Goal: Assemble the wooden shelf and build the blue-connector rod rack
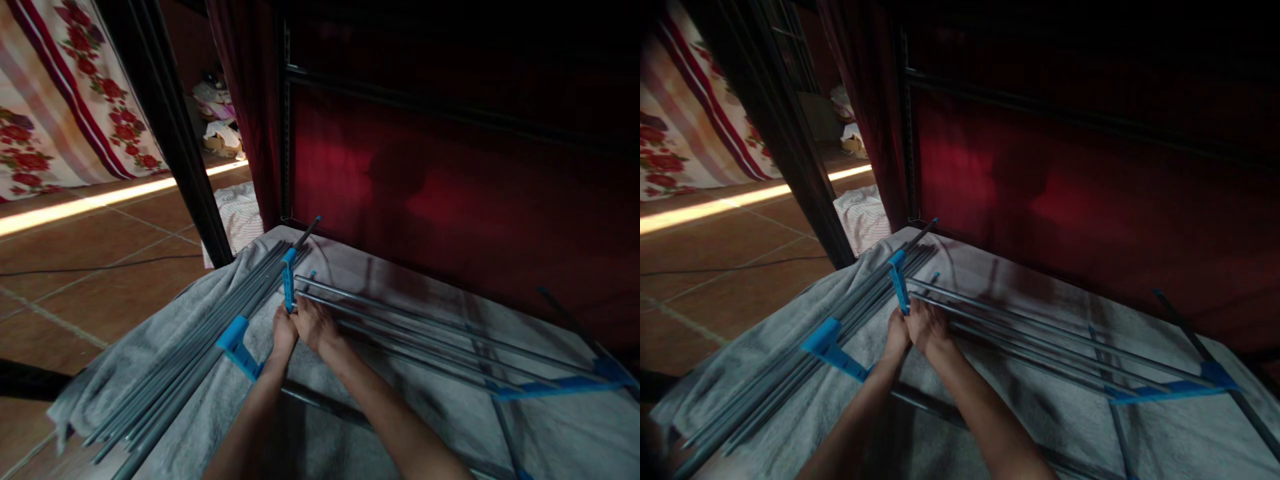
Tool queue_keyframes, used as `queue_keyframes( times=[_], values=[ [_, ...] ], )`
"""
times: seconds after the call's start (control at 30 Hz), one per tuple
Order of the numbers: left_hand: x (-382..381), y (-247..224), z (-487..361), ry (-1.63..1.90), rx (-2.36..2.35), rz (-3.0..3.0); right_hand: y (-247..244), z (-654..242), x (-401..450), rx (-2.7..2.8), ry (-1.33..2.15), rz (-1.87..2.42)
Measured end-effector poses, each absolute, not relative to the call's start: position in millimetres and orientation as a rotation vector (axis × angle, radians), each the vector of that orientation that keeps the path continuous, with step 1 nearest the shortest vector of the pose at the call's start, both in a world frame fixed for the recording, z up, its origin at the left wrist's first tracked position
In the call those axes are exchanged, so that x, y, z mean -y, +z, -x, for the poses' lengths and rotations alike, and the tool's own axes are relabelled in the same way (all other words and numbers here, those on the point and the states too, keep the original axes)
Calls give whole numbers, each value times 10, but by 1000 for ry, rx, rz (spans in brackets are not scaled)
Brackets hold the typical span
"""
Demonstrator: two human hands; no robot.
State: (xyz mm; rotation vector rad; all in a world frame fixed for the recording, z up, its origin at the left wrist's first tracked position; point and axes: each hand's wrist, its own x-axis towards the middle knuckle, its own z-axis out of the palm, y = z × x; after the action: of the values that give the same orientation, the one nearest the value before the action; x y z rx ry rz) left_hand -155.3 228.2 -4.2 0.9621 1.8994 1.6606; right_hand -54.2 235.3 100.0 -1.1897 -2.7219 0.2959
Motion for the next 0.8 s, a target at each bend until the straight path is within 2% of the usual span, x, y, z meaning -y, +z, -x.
queue_keyframes(
  times=[0.17, 0.37, 0.6, 0.8],
  values=[
    [-2265, 13, 1546, 1653, -1865, -994, 1020, 126, -2054, 2656, 99, 947],
    [-2216, 94, 1528, 1711, -1861, -974, 1160, -237, -2169, 2511, -63, 1171],
    [-2148, 590, 1476, 1999, -1721, -940, 1212, -287, -2369, 2576, 9, 1283],
    [-2189, 843, 1484, 1911, -1662, -1089, 1192, -290, -2376, 2578, 13, 1304]
  ],
)
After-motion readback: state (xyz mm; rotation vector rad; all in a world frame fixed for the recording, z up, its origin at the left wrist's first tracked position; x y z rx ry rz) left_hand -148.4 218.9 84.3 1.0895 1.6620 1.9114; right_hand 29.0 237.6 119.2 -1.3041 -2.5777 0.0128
